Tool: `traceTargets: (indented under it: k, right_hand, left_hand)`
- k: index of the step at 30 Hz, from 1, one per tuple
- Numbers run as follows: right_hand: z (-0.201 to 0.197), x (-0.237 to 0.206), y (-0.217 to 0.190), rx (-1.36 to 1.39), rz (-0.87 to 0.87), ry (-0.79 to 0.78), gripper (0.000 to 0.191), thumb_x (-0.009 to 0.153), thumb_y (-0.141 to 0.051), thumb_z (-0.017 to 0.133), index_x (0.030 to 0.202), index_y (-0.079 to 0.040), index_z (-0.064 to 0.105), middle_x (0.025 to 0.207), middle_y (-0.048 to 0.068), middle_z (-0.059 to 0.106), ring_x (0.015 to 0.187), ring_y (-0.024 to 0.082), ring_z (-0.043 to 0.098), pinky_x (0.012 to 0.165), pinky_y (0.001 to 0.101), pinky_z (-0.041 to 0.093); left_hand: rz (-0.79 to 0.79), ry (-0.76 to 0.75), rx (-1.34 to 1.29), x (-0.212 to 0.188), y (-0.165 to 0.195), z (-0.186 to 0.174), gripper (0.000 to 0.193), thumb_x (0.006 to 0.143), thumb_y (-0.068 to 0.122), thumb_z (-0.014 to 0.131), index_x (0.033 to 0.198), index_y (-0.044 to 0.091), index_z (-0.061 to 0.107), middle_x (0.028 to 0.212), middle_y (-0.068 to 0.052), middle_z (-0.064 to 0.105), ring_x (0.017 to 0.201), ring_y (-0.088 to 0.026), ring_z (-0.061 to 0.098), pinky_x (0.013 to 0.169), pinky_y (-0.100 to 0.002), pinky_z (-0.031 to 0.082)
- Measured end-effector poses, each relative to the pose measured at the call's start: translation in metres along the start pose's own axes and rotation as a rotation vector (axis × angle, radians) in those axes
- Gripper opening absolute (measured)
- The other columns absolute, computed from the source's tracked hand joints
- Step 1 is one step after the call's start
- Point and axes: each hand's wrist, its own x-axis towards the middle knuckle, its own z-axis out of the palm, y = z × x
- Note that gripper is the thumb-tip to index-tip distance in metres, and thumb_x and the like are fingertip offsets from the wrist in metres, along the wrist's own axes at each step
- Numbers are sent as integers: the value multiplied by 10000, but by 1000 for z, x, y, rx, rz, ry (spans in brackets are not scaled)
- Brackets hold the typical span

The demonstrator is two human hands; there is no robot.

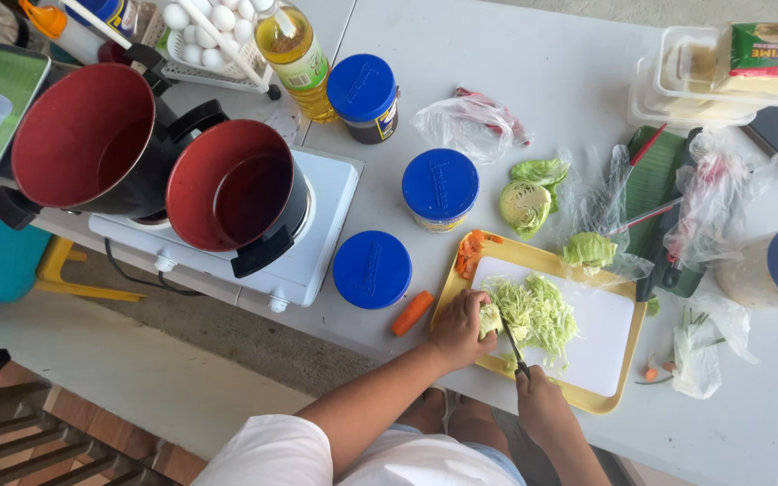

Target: The person sits at a table and shreds a cabbage half into thin strips with a knife on a white cutting board set on a yellow tray. They hold the cabbage steady with one hand while repeatedly slicing, occasionally repositioning the cabbage and the accumulating shredded pile, with carrots and jars on the table around them.

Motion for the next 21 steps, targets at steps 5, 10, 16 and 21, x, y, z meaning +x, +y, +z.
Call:
traceTargets:
  k: [5,10,16,21]
  right_hand:
    - [1,-5,1,-27,14,21,361,1036,-345,435,1071,-12,567,947,325,709,982,526,659,875,592,485]
    - [5,8,-13,-87,21,61,345,1048,-348,420,1087,-26,537,934,325,712,962,530,662,869,618,483]
    - [9,6,-13,-62,-22,106,333,1039,-339,434,1044,-21,530,901,345,693,936,554,652,828,641,488]
    - [15,-8,8,-31,-45,137,322,1023,-350,467,1065,-37,530,868,349,682,875,563,649,783,652,486]
  left_hand:
    - [-25,-30,0,0,0,1,590,818,213,726,1283,59,395,1222,-174,510,1145,-365,549,983,-466,441]
    - [29,-27,17,-1,-4,2,588,821,219,730,1275,56,394,1245,-178,505,1171,-367,538,1010,-465,438]
    - [41,-8,43,2,-12,6,610,812,236,739,1284,42,405,1262,-191,526,1192,-373,541,1032,-464,441]
    - [21,3,-39,1,-24,25,689,790,235,752,1346,18,409,1245,-230,548,1140,-412,578,997,-472,477]
